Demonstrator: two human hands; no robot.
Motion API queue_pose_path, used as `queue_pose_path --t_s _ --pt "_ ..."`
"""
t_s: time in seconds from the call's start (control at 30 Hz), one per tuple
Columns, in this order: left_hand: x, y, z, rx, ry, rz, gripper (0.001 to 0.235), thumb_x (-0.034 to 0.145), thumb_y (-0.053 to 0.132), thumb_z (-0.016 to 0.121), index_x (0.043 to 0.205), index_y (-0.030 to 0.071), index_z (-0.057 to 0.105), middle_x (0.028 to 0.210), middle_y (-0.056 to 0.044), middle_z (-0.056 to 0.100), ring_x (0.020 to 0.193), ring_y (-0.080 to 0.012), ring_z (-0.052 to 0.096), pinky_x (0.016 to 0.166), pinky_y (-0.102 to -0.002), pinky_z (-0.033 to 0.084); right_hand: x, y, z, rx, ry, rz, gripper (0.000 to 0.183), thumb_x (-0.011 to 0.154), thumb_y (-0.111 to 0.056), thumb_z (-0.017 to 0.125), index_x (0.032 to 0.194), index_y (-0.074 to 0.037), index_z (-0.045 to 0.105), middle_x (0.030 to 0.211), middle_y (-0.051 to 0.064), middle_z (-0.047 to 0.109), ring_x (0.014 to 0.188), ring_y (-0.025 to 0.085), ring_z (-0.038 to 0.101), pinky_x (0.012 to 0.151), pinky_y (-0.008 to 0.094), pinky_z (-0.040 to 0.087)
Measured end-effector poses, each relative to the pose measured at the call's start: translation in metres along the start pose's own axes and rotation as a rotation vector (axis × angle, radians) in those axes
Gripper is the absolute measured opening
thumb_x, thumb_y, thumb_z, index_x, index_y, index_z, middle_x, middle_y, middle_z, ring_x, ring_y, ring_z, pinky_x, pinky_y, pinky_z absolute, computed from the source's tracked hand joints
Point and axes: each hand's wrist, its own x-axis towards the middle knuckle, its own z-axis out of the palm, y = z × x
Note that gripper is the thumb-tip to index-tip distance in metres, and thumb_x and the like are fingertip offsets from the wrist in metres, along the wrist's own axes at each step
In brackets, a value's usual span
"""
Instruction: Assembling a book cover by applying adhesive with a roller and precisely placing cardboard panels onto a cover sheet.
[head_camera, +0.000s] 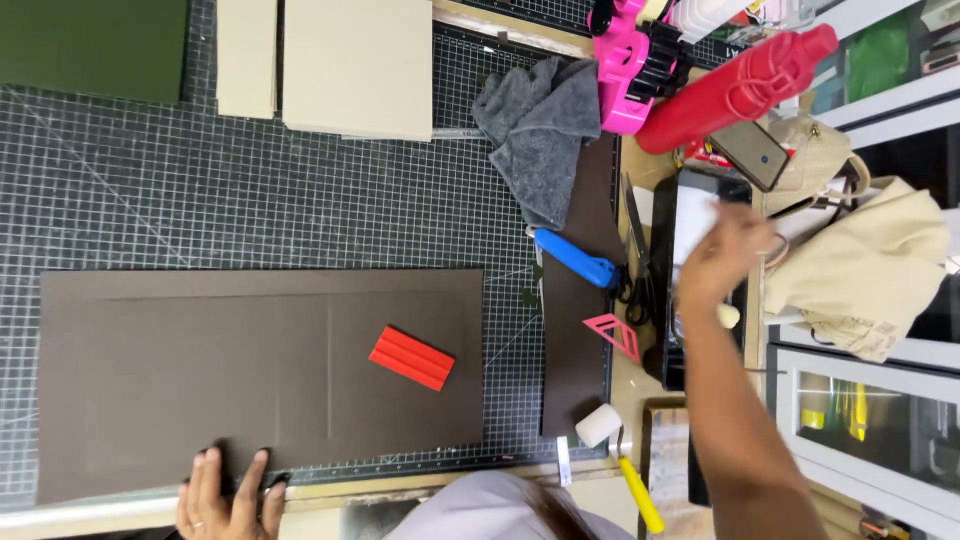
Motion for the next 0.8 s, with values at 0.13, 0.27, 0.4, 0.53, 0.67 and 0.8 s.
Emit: queue_pose_path --t_s 0.13,0.27,0.4,0.53,0.67,0.8 --pt "0.011 0.007 -0.012 -0.021 0.021 0.042 0.044 0.101 0.046 0.056 0.121 0.015 0.080 0.143 -0.029 0.068 0.130 -0.0443 0.068 0.117 -0.049 0.041 -0.038 -0.050 -0.012 0.020 -0.173 -0.074 0.045 0.093 0.018 0.055 0.120 -0.011 0.079 0.115 0.013 0.053 0.107 0.034 0.049 0.091 0.046 0.038" --pt "0.012 0.009 -0.012 -0.018 -0.009 0.011 0.042 0.101 0.046 0.057 0.124 0.017 0.078 0.146 -0.025 0.067 0.136 -0.0418 0.065 0.119 -0.048 0.039 -0.040 -0.049 -0.016 0.074 -0.178 -0.024 0.046 0.094 0.019 0.055 0.120 -0.012 0.077 0.113 0.013 0.051 0.105 0.035 0.047 0.084 0.047 0.042" --pt "0.013 0.005 -0.012 0.006 -0.061 0.040 0.042 0.100 0.047 0.059 0.126 0.020 0.077 0.147 -0.024 0.065 0.137 -0.0410 0.062 0.118 -0.047 0.036 -0.048 -0.093 -0.020 0.211 -0.252 -0.023 0.022 0.108 -0.005 0.057 0.125 -0.004 0.072 0.111 0.017 0.058 0.108 0.037 0.054 0.094 0.048 0.045" --pt "0.013 0.004 -0.016 -0.074 -0.073 0.024 0.039 0.099 0.044 0.063 0.131 0.023 0.071 0.150 -0.021 0.057 0.138 -0.0426 0.057 0.113 -0.052 0.042 -0.095 -0.204 -0.022 0.486 -0.558 -0.152 0.019 0.106 -0.022 0.057 0.110 -0.008 0.070 0.102 0.013 0.068 0.091 0.034 0.059 0.087 0.047 0.044" --pt "0.011 0.004 -0.017 -0.098 -0.089 -0.013 0.039 0.097 0.045 0.068 0.132 0.028 0.069 0.146 -0.013 0.057 0.141 -0.0362 0.051 0.116 -0.052 0.038 -0.145 -0.285 -0.011 0.536 -0.680 -0.205 0.053 0.099 -0.045 0.064 0.138 -0.009 0.065 0.116 0.014 0.059 0.104 0.034 0.056 0.096 0.048 0.045" --pt "0.023 0.005 -0.028 -0.151 -0.040 -0.004 0.034 0.099 0.041 0.067 0.129 0.026 0.071 0.140 -0.012 0.059 0.136 -0.0353 0.055 0.109 -0.053 0.044 -0.147 -0.318 -0.014 0.448 -0.747 -0.219 0.046 0.096 -0.046 0.063 0.131 -0.015 0.064 0.117 0.013 0.060 0.102 0.039 0.058 0.087 0.052 0.046"
